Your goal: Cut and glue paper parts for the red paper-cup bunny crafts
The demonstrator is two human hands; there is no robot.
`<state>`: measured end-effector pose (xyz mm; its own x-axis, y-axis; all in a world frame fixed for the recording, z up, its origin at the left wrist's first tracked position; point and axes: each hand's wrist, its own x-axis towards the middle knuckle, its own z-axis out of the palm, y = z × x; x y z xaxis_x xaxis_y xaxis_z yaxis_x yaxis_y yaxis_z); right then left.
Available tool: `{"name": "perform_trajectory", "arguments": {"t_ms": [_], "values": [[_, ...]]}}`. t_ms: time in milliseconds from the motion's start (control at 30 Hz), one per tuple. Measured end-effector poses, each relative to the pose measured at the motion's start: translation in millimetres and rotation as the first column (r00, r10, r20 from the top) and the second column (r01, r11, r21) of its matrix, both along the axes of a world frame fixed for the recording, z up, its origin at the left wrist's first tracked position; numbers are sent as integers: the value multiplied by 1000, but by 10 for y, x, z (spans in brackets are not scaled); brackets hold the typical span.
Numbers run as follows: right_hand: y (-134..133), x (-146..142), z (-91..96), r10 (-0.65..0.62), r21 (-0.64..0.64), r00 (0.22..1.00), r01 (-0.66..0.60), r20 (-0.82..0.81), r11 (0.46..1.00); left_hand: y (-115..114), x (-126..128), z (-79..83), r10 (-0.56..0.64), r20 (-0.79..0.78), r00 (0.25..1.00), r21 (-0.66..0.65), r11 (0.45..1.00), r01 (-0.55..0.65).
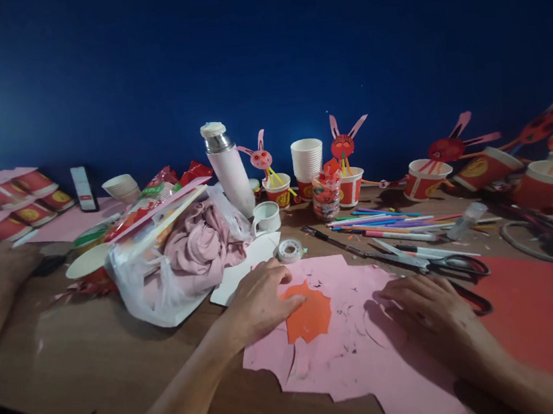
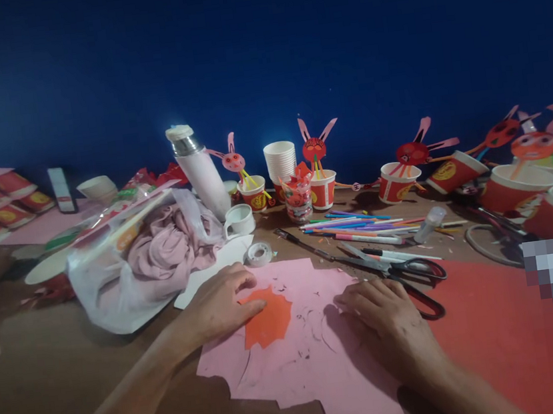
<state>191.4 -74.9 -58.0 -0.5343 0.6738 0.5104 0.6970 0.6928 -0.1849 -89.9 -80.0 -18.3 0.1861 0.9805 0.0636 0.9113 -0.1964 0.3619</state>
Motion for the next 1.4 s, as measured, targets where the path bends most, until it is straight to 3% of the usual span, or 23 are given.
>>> {"name": "perform_trajectory", "arguments": {"t_ms": [167, 300, 367, 467, 567, 633, 767, 1000, 1167, 1300, 1400], "values": [[-2, 14, 32, -10, 2, 1000, 10, 5, 1000, 0, 41, 12, -25, 57, 998, -62, 998, 29], [-6, 34, 32, -6, -29, 1000, 6, 2, 1000, 29, 15, 128, -8, 314, 949, -228, 970, 84], [-9, 44, 30, 8, -42, 1000, -8, -7, 999, 41, -29, 198, 23, 503, 864, -284, 949, 140], [-7, 53, 35, 17, -32, 999, -18, -45, 999, 56, -86, 265, 131, 736, 664, -285, 950, 128], [2, 50, 49, 18, -28, 997, -20, -68, 999, 72, -91, 257, 196, 854, 482, -274, 957, 95], [4, 41, 62, 14, -29, 997, -16, -76, 999, 77, -55, 221, 214, 874, 437, -275, 958, 81], [-28, 21, 120, 17, -21, 994, -19, -110, 1000, 40, 111, 138, 223, 873, 435, -289, 953, 91], [-180, -17, 244, 23, -258, 980, -75, -200, 963, -165, 462, -13, 84, 808, 583, -244, 949, 201], [-206, -69, 212, 6, -272, 981, -60, -194, 961, -221, 520, -155, 83, 775, 626, -322, 905, 278], [-201, -69, 216, -66, -323, 956, -31, -285, 946, -215, 520, -140, 99, 725, 682, -305, 933, 189], [-154, -16, 243, -263, -418, 845, 52, -465, 907, -188, 485, -72, 77, 677, 732, -177, 982, 60]]}}
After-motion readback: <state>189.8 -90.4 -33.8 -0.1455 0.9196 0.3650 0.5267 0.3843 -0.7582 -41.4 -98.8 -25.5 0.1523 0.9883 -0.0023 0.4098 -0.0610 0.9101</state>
